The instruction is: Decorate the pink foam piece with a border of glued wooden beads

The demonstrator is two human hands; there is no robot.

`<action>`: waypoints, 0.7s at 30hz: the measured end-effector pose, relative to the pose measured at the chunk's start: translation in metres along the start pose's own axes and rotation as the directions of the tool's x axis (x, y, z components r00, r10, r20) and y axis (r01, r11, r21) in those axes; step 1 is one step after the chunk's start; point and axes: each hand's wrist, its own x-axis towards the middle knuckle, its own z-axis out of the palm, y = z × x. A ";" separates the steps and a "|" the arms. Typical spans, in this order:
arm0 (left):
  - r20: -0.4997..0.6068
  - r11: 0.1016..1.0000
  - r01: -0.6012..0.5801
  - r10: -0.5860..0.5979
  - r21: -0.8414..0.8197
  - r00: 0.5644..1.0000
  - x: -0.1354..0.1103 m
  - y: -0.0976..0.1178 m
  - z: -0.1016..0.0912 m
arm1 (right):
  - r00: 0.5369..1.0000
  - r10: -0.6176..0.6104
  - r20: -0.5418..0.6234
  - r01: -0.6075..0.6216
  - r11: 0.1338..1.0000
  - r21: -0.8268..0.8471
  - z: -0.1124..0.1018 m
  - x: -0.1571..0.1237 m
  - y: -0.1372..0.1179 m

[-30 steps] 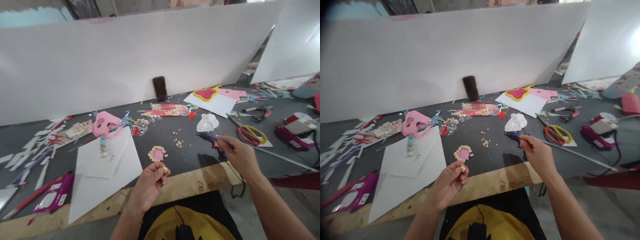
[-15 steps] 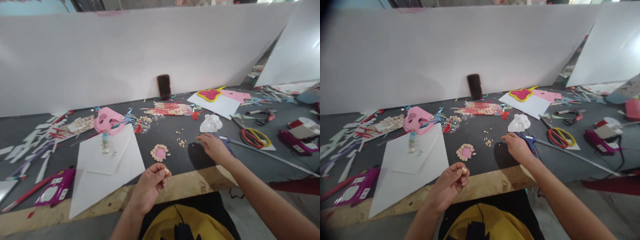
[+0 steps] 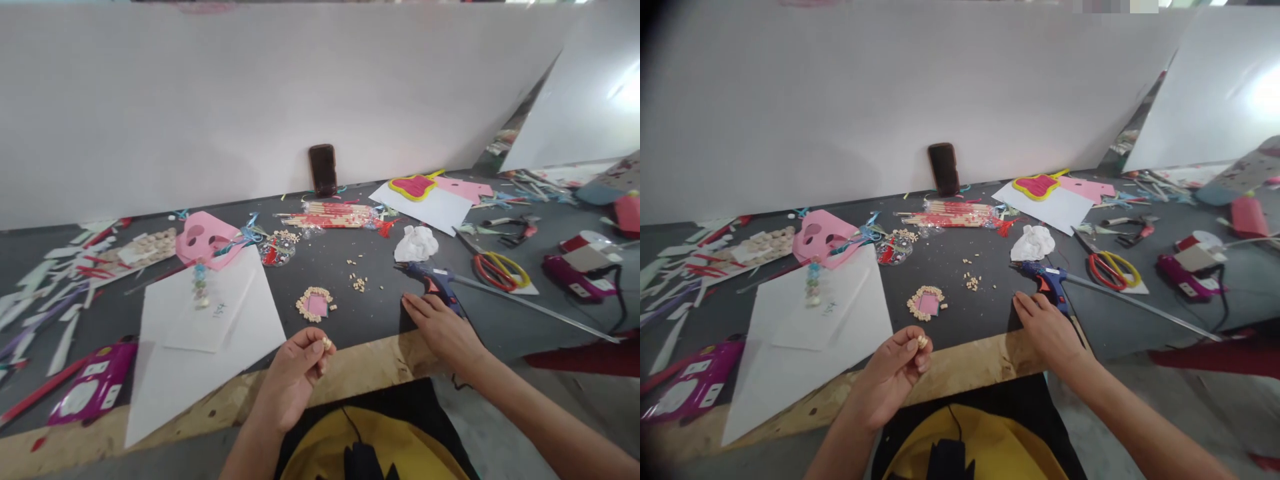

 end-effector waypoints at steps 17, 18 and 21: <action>0.053 1.000 -0.020 0.019 0.023 0.998 -0.010 -0.009 0.005 | 0.942 0.328 0.076 -0.337 0.914 0.228 0.004 0.023 0.007; 0.059 1.000 -0.015 0.014 0.024 0.998 -0.010 -0.010 0.005 | 0.938 0.337 0.074 -0.345 0.911 0.226 0.004 0.027 0.003; 0.067 1.000 0.000 -0.001 0.027 0.998 -0.010 -0.011 0.007 | 0.927 0.372 0.046 -0.371 0.896 0.243 0.004 0.034 -0.002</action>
